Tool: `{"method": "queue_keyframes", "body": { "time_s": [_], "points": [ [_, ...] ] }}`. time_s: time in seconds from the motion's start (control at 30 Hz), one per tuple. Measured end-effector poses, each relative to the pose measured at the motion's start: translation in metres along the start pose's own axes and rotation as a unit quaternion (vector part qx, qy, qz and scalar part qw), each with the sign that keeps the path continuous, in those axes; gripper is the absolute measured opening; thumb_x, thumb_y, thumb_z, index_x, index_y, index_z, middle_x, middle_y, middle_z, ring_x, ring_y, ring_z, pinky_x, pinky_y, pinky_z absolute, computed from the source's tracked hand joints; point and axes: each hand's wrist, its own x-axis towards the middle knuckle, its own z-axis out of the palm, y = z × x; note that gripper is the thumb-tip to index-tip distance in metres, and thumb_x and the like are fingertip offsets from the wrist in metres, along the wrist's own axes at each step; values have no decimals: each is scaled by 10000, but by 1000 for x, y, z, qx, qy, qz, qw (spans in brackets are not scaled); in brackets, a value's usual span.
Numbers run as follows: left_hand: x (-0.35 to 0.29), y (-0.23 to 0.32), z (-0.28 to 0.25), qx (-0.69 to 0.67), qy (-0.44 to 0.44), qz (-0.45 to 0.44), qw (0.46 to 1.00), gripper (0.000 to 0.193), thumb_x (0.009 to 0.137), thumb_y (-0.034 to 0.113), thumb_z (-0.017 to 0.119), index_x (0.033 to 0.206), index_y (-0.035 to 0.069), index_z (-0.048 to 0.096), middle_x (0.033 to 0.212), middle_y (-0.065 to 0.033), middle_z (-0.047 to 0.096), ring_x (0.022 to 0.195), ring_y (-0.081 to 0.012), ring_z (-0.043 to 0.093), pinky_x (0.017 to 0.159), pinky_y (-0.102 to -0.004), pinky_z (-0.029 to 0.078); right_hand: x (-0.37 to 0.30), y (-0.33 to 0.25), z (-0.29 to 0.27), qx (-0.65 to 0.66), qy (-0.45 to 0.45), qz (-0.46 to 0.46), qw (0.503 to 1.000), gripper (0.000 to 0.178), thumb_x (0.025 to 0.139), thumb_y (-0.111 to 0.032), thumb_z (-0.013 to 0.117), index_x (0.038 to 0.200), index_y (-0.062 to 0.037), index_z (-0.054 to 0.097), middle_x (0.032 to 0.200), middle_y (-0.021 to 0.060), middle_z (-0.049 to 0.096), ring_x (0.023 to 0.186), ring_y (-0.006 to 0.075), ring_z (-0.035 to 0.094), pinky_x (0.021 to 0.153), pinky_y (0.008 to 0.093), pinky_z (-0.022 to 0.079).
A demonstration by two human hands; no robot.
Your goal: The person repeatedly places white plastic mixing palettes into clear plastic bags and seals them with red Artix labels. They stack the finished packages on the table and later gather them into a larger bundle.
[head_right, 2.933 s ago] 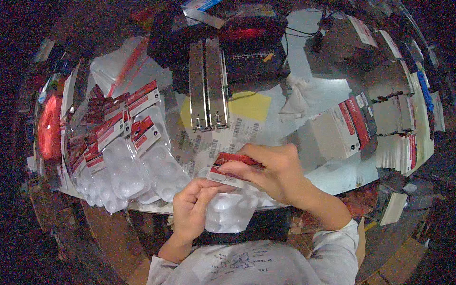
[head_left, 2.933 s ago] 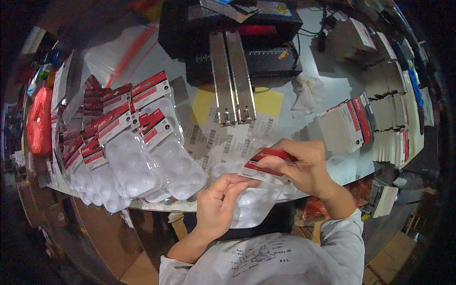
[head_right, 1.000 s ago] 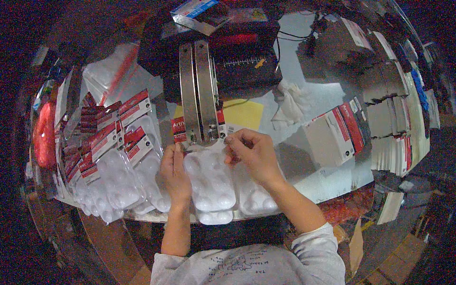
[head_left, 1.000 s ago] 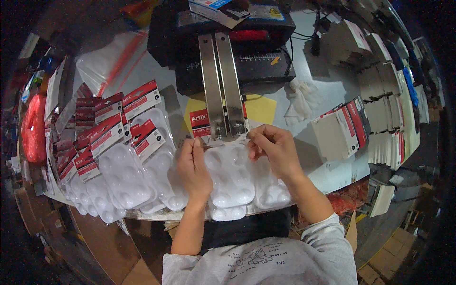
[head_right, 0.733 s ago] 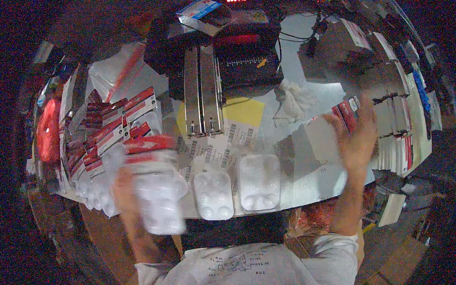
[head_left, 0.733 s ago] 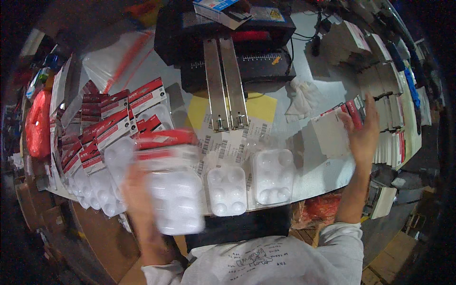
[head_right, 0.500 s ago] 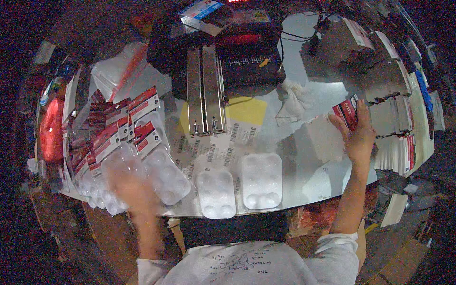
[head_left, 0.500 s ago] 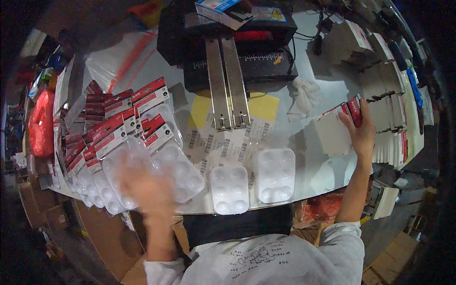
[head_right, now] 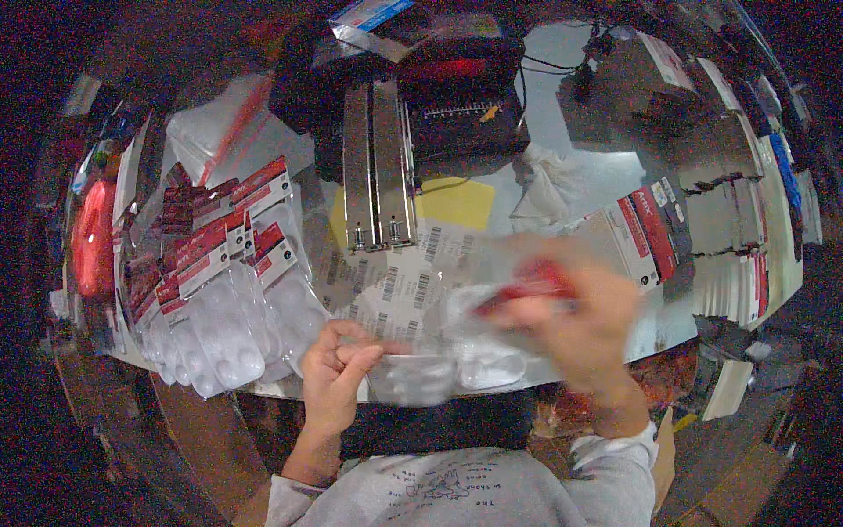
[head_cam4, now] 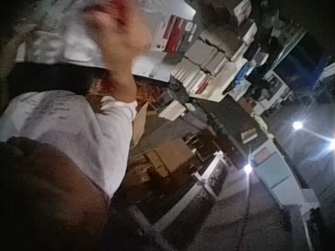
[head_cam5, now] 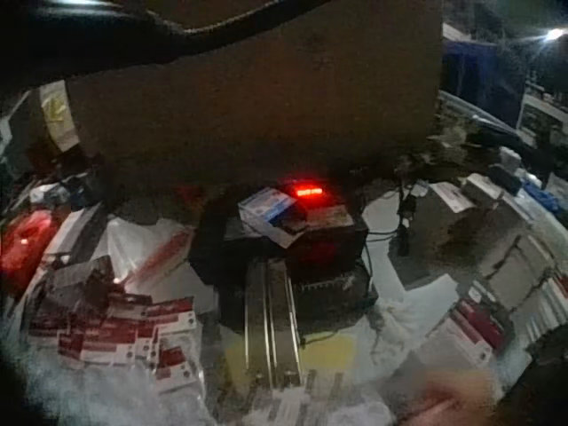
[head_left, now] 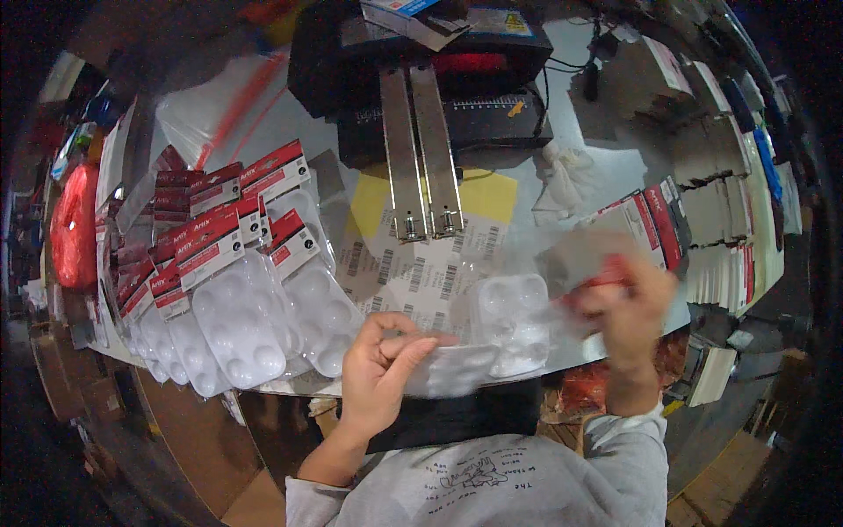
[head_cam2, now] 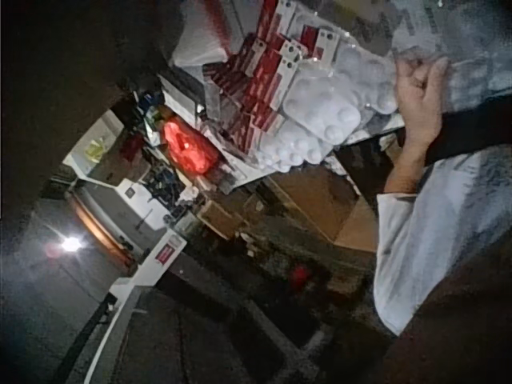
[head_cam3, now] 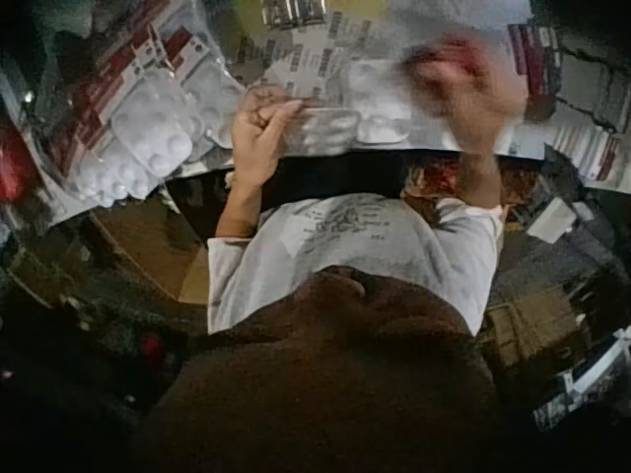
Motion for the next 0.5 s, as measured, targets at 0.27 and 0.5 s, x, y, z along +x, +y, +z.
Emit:
{"method": "queue_keyframes", "body": {
  "time_s": [0.27, 0.5],
  "points": [
    [-1, 0, 7, 67, 3, 2, 998, 123, 866, 75, 536, 868, -24, 608, 833, -70, 666, 748, -76, 572, 686, -207, 445, 15, -6, 60, 45, -207, -75, 974, 208, 725, -208, 720, 760, -11, 661, 550, 75, 573, 425, 119, 486, 421, 239, 366],
    [-2, -6, 6, 176, 55, 35, 982, 148, 872, 106, 539, 811, -17, 596, 735, -22, 627, 672, -60, 521, 614, -204, 415, 16, -1, 58, 75, -232, -71, 967, 200, 720, -226, 722, 742, -34, 671, 524, 65, 568, 424, 93, 513, 409, 241, 366]
  ]
}}
